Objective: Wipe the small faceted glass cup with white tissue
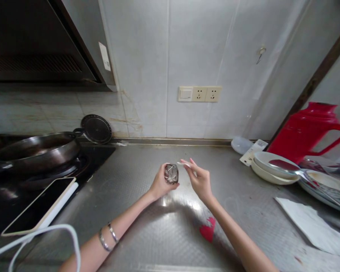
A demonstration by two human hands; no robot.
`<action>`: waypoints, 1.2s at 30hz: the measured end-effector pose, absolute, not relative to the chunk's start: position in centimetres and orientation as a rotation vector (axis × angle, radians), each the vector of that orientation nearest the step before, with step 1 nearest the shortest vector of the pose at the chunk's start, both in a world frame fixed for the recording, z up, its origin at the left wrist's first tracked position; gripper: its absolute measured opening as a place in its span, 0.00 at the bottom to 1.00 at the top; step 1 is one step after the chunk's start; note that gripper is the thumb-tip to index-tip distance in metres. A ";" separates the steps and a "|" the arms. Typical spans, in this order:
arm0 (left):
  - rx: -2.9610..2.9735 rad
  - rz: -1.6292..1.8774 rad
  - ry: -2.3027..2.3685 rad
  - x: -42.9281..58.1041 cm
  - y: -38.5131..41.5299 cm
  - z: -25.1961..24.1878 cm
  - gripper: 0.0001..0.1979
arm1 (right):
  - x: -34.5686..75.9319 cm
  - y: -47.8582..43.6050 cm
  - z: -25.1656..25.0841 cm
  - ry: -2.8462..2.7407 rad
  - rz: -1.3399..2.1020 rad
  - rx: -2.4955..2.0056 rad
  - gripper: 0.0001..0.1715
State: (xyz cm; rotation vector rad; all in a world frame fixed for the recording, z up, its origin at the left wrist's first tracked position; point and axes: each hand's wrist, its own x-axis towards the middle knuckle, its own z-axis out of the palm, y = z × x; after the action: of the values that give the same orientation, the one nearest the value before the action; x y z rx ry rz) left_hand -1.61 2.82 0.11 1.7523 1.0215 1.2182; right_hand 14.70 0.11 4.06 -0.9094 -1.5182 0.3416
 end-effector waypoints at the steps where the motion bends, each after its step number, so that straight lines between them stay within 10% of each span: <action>1: 1.799 1.217 1.024 -1.5 2.7 0.0 0.38 | 14.8 0.5 4.3 -1.555 0.341 -0.912 0.11; 36: 1.593 1.172 1.013 -0.4 2.5 -0.4 0.28 | 14.4 0.3 3.0 -2.018 0.244 -0.754 0.22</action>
State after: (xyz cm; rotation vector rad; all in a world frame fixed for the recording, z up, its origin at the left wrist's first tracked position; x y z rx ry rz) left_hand -0.43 2.49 -0.42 1.5933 1.0129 1.1722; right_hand 14.42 0.34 2.95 -0.7537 -2.0179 0.2438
